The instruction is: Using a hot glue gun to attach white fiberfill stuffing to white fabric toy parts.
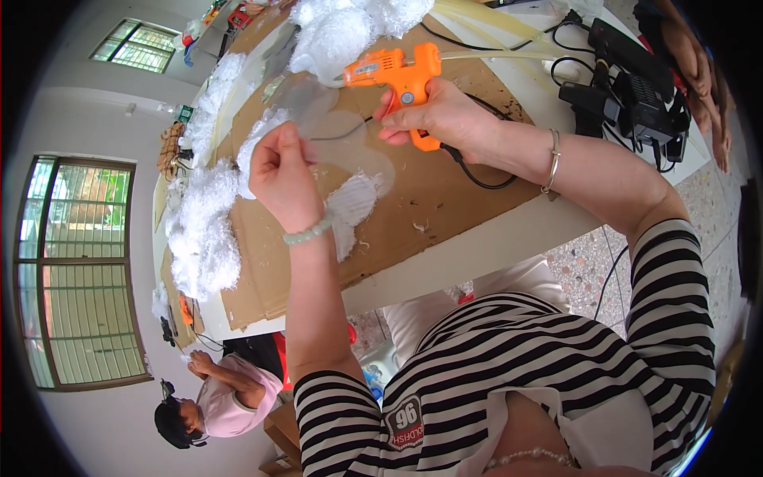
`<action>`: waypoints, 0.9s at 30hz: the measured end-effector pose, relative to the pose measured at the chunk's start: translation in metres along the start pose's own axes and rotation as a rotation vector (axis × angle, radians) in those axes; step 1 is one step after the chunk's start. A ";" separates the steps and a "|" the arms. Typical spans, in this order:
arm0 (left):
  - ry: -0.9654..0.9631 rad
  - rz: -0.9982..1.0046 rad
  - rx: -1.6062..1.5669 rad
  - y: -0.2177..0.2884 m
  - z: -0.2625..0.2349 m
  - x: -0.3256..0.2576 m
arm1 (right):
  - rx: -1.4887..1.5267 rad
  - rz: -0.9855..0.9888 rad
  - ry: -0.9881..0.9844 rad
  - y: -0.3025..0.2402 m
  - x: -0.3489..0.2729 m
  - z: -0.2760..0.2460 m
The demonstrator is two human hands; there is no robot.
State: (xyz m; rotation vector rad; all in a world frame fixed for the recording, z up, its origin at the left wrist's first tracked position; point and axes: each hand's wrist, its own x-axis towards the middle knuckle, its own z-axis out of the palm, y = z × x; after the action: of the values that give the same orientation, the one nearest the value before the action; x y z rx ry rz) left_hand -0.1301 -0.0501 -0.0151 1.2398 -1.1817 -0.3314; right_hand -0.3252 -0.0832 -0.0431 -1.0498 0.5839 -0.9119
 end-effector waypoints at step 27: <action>-0.002 0.386 0.910 -0.100 -0.021 0.098 | -0.051 0.059 0.158 0.004 0.002 -0.007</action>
State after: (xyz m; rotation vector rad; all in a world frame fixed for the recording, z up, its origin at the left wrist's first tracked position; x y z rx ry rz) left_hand -0.0342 -0.1488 -0.0471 1.7151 -1.6066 0.5604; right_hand -0.3279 -0.0871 -0.0495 -1.0066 0.7690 -0.9378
